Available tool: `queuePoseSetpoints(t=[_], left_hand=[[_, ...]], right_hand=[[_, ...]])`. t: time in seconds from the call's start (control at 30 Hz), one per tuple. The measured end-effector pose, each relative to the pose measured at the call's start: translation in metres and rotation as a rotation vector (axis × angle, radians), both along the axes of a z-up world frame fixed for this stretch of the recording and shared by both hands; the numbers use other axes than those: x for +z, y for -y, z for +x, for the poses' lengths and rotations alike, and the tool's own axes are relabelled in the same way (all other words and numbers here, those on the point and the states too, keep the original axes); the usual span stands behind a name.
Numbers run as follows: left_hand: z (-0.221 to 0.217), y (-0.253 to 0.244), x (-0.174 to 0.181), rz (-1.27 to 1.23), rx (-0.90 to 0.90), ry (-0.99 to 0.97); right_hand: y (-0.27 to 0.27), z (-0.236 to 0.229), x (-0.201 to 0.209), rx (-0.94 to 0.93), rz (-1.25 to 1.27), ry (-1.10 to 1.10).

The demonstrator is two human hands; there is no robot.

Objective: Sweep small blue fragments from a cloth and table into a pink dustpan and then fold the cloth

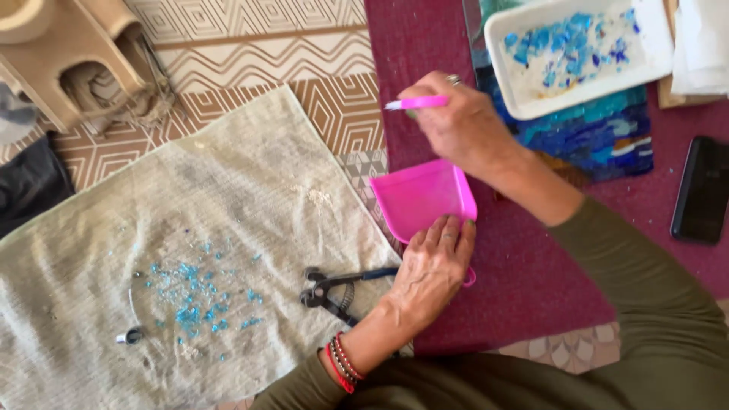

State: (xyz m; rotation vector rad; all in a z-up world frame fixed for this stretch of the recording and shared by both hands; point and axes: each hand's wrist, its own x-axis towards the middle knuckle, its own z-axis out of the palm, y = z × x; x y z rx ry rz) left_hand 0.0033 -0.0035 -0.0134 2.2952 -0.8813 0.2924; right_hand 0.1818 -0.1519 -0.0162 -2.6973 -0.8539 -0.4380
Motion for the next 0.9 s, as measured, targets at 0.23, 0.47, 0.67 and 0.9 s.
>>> queuePoseSetpoints(t=[0.23, 0.47, 0.67, 0.9], left_hand=[[-0.004, 0.008, -0.013, -0.01, 0.067, 0.027], [-0.011, 0.018, -0.01, 0.017, 0.091, -0.024], [-0.009, 0.016, -0.015, 0.016, 0.068, -0.02], [-0.008, 0.011, -0.015, 0.015, 0.049, 0.026]], right_hand=[[-0.03, -0.026, 0.048, 0.402, -0.027, -0.379], [-0.051, 0.038, 0.036, 0.392, -0.063, -0.175], [-0.054, 0.001, 0.029, 0.353, -0.031, -0.52], [-0.002, -0.014, 0.083, 0.507, 0.098, -0.482]])
